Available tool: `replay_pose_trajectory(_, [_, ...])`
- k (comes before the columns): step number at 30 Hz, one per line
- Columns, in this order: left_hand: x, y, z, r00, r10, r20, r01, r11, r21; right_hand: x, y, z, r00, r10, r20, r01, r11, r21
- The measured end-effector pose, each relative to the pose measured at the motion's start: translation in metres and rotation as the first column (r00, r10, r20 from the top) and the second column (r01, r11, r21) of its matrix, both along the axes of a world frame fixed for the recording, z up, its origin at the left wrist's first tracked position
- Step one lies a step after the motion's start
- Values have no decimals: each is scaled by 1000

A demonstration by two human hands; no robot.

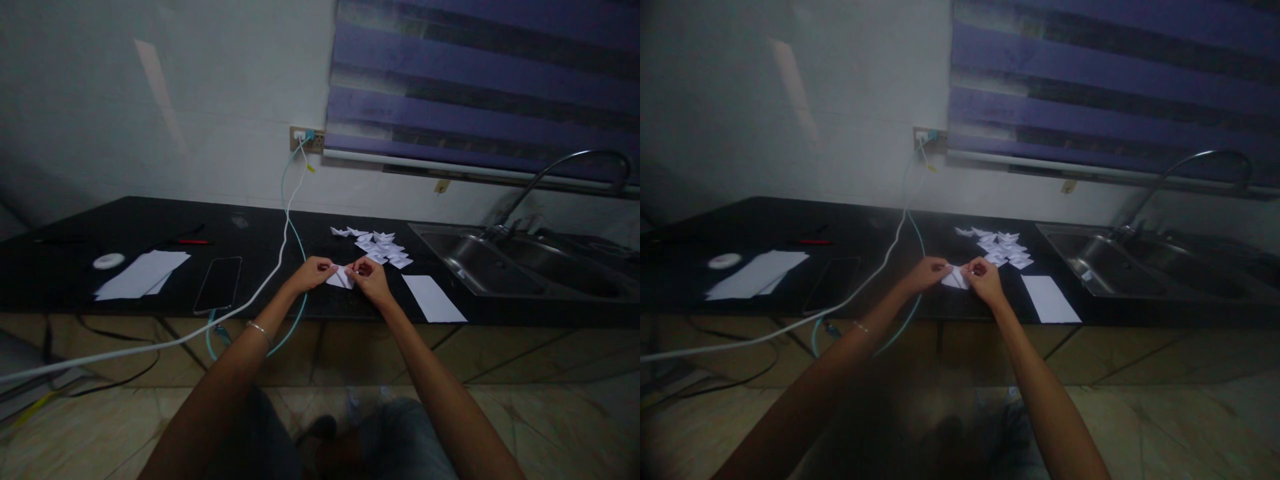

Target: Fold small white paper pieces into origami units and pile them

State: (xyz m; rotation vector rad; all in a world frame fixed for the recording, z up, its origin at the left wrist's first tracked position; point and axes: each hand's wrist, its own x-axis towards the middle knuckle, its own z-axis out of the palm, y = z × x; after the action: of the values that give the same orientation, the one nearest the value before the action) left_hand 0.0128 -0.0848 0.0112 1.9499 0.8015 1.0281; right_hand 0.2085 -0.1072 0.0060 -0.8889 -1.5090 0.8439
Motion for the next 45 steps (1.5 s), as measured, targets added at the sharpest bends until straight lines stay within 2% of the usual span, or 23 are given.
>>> replay_pose_trajectory(5, [2, -2, 1, 1000, 1, -19, -2, 1000, -25, 1, 2, -2, 1000, 12, 2, -12, 1000, -5])
replay_pose_trajectory(10, [1, -3, 1, 977, -194, -85, 188, 979, -74, 3, 2, -3, 1000, 10, 30, -9, 1000, -21])
replay_pose_trajectory(13, [-1, -3, 1, 968, -236, -89, 231, 971, -68, 2, 1, -2, 999, 19, 33, -18, 999, -35])
replay_pose_trajectory(18, [0, -7, 5, 973, -206, -109, 195, 976, -99, 2, 0, -1, 1000, -19, 7, 19, 999, -37])
replay_pose_trajectory(22, [0, -7, 4, 965, -174, -195, 154, 982, -111, 0, -1, 1, 999, 12, -32, -14, 998, -66])
replay_pose_trajectory(27, [-2, -6, 4, 954, -214, -211, 207, 977, -53, -3, -4, 3, 999, 25, -35, -28, 995, -97])
replay_pose_trajectory(33, [1, -8, 4, 961, -174, -213, 146, 979, -144, -3, -5, 5, 993, -33, -117, 20, 994, -110])
replay_pose_trajectory(39, [-3, -4, 1, 957, -249, -151, 229, 964, -139, -4, -5, 4, 988, 3, -153, -19, 994, -104])
replay_pose_trajectory(42, [-4, -3, 4, 976, -192, -104, 179, 976, -124, -2, -3, 1, 988, -20, -153, 6, 995, -97])
replay_pose_trajectory(45, [-2, -2, 5, 998, -54, -21, 53, 998, -36, -1, 0, -2, 989, -24, -148, 4, 991, -134])
